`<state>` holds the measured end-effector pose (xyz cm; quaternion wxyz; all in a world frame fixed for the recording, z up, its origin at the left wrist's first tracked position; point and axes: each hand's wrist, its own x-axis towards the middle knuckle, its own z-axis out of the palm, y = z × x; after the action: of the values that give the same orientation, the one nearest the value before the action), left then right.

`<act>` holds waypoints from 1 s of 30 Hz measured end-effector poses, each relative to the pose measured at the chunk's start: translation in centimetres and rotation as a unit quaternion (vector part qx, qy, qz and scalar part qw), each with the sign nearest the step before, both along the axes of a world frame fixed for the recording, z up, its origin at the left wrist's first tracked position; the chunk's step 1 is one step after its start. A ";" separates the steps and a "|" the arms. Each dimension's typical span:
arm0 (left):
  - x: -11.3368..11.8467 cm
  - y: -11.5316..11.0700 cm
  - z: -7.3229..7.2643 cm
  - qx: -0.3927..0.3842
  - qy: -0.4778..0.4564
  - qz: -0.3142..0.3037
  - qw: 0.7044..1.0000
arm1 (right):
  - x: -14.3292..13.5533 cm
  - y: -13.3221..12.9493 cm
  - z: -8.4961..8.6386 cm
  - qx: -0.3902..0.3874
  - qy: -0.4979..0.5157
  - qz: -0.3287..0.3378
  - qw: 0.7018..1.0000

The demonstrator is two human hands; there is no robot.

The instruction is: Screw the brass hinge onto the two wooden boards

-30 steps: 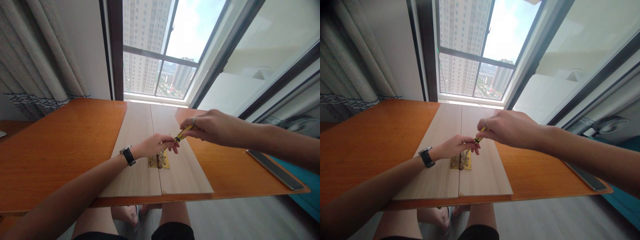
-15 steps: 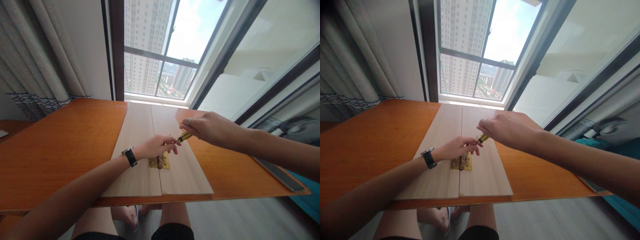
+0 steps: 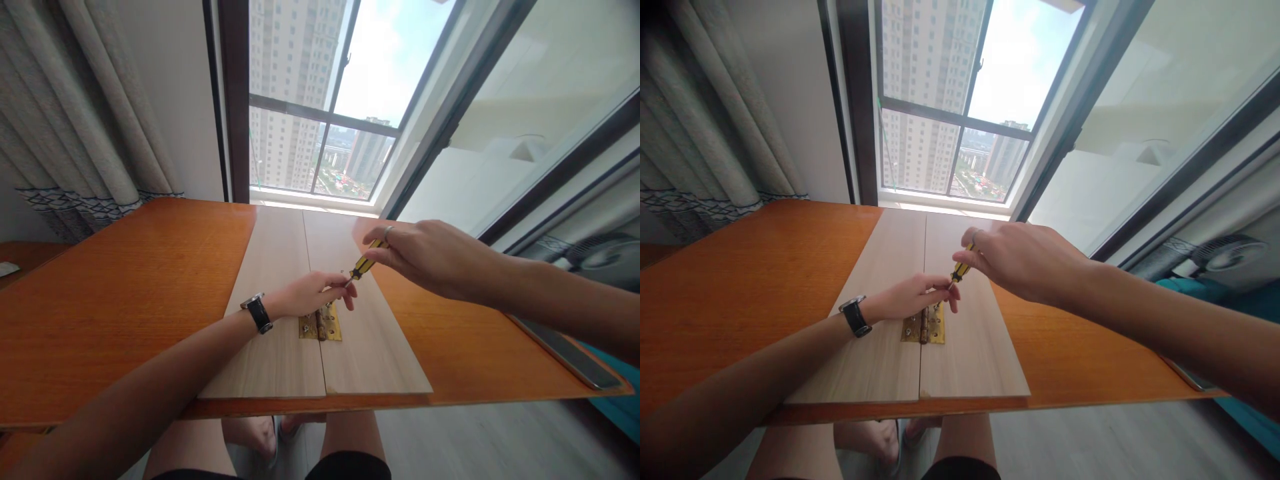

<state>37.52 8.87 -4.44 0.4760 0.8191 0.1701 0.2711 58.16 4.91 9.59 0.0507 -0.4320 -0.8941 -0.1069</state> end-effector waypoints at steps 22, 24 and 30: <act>0.3 0.2 0.2 0.024 -0.004 0.003 1.000 | 1.0 -0.8 0.5 -0.015 0.024 0.176 0.984; 0.2 0.0 0.3 0.039 0.002 0.006 0.999 | 0.7 -0.9 0.2 0.014 -0.006 0.101 0.995; 0.2 0.1 0.1 0.051 0.006 0.012 0.999 | 0.3 -1.0 0.0 0.046 -0.047 0.013 0.998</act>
<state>37.74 8.95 -4.35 0.4292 0.8421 0.1684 0.2798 58.42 3.92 9.54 0.0301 -0.4120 -0.8953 -0.1669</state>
